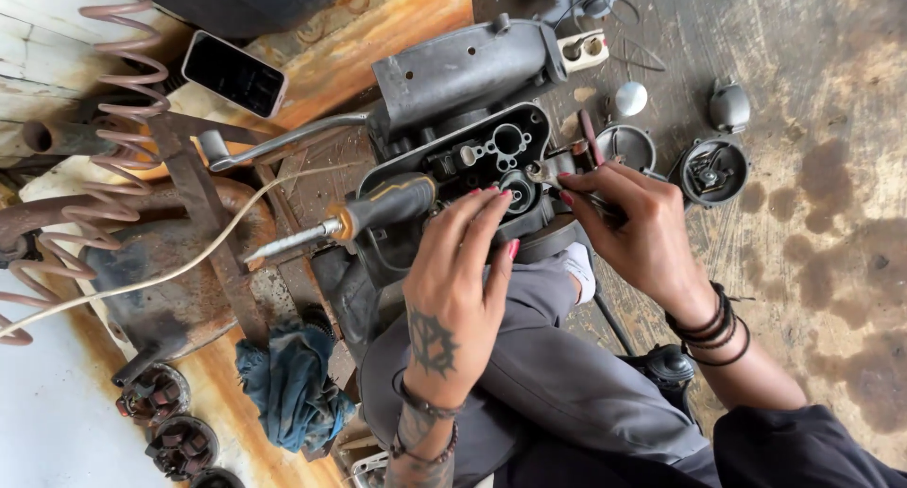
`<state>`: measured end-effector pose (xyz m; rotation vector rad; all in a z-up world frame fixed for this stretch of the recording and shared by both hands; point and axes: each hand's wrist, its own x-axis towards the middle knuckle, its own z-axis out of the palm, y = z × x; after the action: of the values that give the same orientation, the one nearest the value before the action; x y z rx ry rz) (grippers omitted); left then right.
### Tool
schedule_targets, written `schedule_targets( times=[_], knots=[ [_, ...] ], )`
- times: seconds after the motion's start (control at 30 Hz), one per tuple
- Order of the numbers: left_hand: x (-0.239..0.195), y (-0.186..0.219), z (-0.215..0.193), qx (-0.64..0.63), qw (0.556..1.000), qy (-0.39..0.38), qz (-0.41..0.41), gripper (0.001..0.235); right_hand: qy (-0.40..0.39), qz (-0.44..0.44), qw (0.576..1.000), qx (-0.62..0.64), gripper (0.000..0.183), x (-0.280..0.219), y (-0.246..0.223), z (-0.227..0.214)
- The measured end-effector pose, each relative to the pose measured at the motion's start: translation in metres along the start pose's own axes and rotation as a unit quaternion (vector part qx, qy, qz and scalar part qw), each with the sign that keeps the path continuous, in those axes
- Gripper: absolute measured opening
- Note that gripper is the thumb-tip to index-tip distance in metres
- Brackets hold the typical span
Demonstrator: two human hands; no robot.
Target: Repairing internal components of a motorcycle engine using a screwdriver and wrench
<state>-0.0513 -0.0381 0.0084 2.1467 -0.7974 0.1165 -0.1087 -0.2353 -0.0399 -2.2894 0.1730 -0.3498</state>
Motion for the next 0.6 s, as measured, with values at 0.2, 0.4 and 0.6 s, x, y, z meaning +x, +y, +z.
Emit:
schedule_targets(
  times=[0.2, 0.4, 0.6],
  knots=[
    [0.004, 0.005, -0.002, 0.012, 0.994, -0.101, -0.032, 0.032, -0.024, -0.055, 0.998, 0.004, 0.004, 0.006, -0.008, -0.005],
    [0.005, 0.011, -0.003, 0.012, 0.988, -0.139, -0.061, 0.039, -0.087, -0.037, 0.99, 0.105, 0.007, 0.02, 0.023, -0.008],
    [0.006, 0.01, 0.0, 0.02, 0.989, -0.134, -0.064, 0.039, -0.192, -0.098, 0.963, 0.161, 0.01, 0.053, 0.051, -0.019]
  ],
)
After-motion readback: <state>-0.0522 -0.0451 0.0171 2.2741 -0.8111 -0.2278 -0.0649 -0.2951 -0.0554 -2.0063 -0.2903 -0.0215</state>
